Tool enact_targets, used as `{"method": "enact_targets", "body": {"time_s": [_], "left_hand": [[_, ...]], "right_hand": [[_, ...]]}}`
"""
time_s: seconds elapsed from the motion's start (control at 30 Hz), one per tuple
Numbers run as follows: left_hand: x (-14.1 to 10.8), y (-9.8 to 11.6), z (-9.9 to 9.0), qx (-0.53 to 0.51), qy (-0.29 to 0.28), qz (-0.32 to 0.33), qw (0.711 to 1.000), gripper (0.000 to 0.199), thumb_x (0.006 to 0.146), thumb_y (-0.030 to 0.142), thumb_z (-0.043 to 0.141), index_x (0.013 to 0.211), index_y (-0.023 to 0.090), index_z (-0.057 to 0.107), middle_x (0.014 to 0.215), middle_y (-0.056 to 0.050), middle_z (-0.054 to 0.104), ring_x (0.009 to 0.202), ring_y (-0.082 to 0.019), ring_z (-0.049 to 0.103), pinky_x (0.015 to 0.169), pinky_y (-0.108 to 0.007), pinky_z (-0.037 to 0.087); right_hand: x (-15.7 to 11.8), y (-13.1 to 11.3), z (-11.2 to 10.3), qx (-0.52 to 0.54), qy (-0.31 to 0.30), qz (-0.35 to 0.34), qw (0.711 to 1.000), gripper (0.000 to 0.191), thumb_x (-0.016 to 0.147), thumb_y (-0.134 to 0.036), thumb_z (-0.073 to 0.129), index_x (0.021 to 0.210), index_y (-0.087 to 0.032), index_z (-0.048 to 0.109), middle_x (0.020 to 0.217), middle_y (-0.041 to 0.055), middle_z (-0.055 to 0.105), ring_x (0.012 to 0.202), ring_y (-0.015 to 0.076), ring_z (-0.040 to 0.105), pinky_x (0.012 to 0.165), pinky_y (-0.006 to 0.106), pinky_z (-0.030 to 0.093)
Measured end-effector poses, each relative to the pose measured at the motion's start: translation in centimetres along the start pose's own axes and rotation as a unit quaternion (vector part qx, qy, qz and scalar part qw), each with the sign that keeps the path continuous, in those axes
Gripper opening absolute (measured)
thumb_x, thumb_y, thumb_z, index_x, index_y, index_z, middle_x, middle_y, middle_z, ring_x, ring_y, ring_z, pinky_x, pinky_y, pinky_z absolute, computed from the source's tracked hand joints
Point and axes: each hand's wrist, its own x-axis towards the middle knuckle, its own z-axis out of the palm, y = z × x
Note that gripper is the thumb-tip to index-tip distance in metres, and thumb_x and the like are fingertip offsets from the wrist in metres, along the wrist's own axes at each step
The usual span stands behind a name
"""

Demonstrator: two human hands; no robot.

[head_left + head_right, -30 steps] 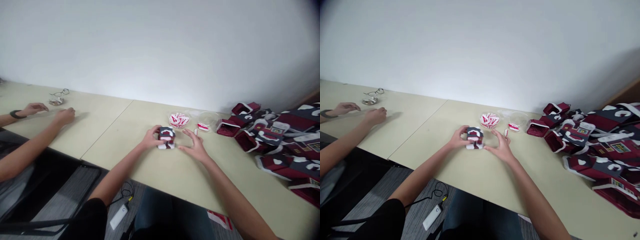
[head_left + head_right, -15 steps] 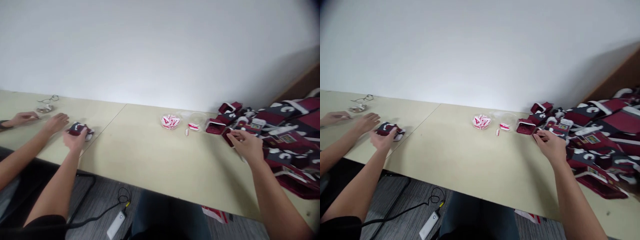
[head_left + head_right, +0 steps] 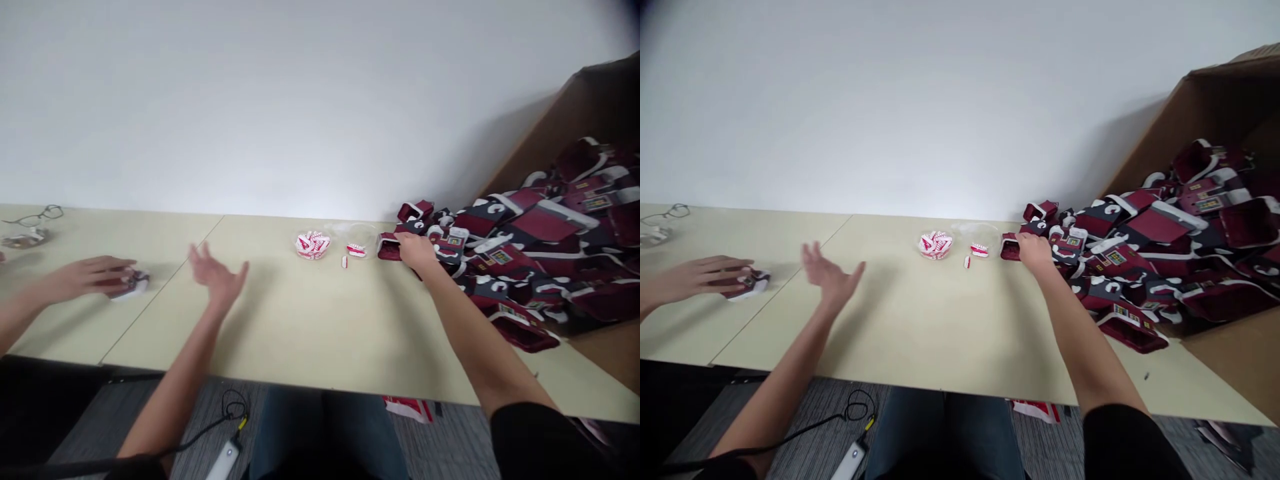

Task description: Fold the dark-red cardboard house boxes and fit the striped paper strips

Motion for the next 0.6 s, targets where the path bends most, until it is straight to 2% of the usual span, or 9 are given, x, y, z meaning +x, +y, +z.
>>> {"method": "enact_targets", "body": {"time_s": [0.1,0.2,0.3,0.4,0.5,0.57,0.6], "left_hand": [[-3.8,6.0,3.1,-0.081,-0.058,0.066,0.993,0.115,0.068,0.058,0.072,0.153,0.007,0.015,0.160,-0.030,0.009,0.150,-0.044,0.010,0.115,-0.064,0.018],[-6.6,9.0,5.2,-0.125,-0.098,0.121,0.980,0.102,0.072,0.052,0.069,0.153,0.013,0.020,0.160,-0.027,0.013,0.149,-0.043,0.014,0.111,-0.064,0.024],[-8.2,9.2,6.2,-0.137,-0.122,0.159,0.970,0.095,0.073,0.044,0.069,0.152,0.016,0.025,0.159,-0.026,0.016,0.148,-0.042,0.015,0.111,-0.062,0.022],[-8.9,8.3,6.4,-0.150,-0.193,0.171,0.954,0.102,0.066,0.042,0.074,0.151,0.018,0.025,0.159,-0.025,0.017,0.147,-0.044,0.018,0.111,-0.063,0.020],[-8.8,7.9,6.4,-0.211,-0.265,0.175,0.924,0.108,0.063,0.048,0.078,0.151,0.021,0.024,0.158,-0.023,0.017,0.147,-0.043,0.017,0.113,-0.064,0.017],[-8.6,8.1,6.4,-0.301,-0.289,0.174,0.892,0.106,0.066,0.055,0.076,0.151,0.022,0.023,0.158,-0.022,0.020,0.148,-0.040,0.019,0.116,-0.061,0.016],[-8.5,8.3,6.5,-0.357,-0.307,0.169,0.866,0.102,0.069,0.059,0.073,0.150,0.023,0.024,0.156,-0.021,0.024,0.147,-0.038,0.022,0.117,-0.059,0.017]], "right_hand": [[1.2,-1.0,0.7,-0.030,-0.009,-0.005,1.000,0.033,0.093,-0.008,0.039,0.111,-0.007,0.067,0.109,0.0212,0.067,0.095,0.0247,0.064,0.083,0.036,0.038],[1.2,-1.4,0.8,-0.044,0.004,-0.022,0.999,0.031,0.095,-0.009,0.039,0.103,-0.005,0.069,0.101,0.0198,0.068,0.093,0.0241,0.063,0.085,0.035,0.036],[0.9,-0.9,-0.3,-0.059,0.036,-0.019,0.997,0.034,0.096,-0.010,0.034,0.102,-0.004,0.068,0.101,0.0195,0.067,0.094,0.0246,0.062,0.088,0.036,0.033],[0.6,0.3,-2.6,-0.074,0.077,0.016,0.994,0.036,0.096,-0.010,0.031,0.102,-0.003,0.066,0.099,0.0211,0.065,0.091,0.0258,0.059,0.087,0.039,0.032],[-0.5,0.9,-5.2,-0.059,0.180,0.051,0.981,0.036,0.096,-0.014,0.032,0.096,-0.008,0.068,0.090,0.0182,0.065,0.085,0.0254,0.056,0.087,0.041,0.033],[-2.0,0.0,-6.3,-0.020,0.270,0.047,0.961,0.035,0.098,-0.020,0.035,0.093,-0.012,0.069,0.084,0.0150,0.064,0.082,0.0241,0.055,0.091,0.043,0.035],[-3.0,-1.1,-6.5,0.005,0.308,0.031,0.951,0.033,0.098,-0.024,0.037,0.092,-0.015,0.069,0.083,0.0131,0.064,0.081,0.0232,0.055,0.093,0.044,0.035]]}}
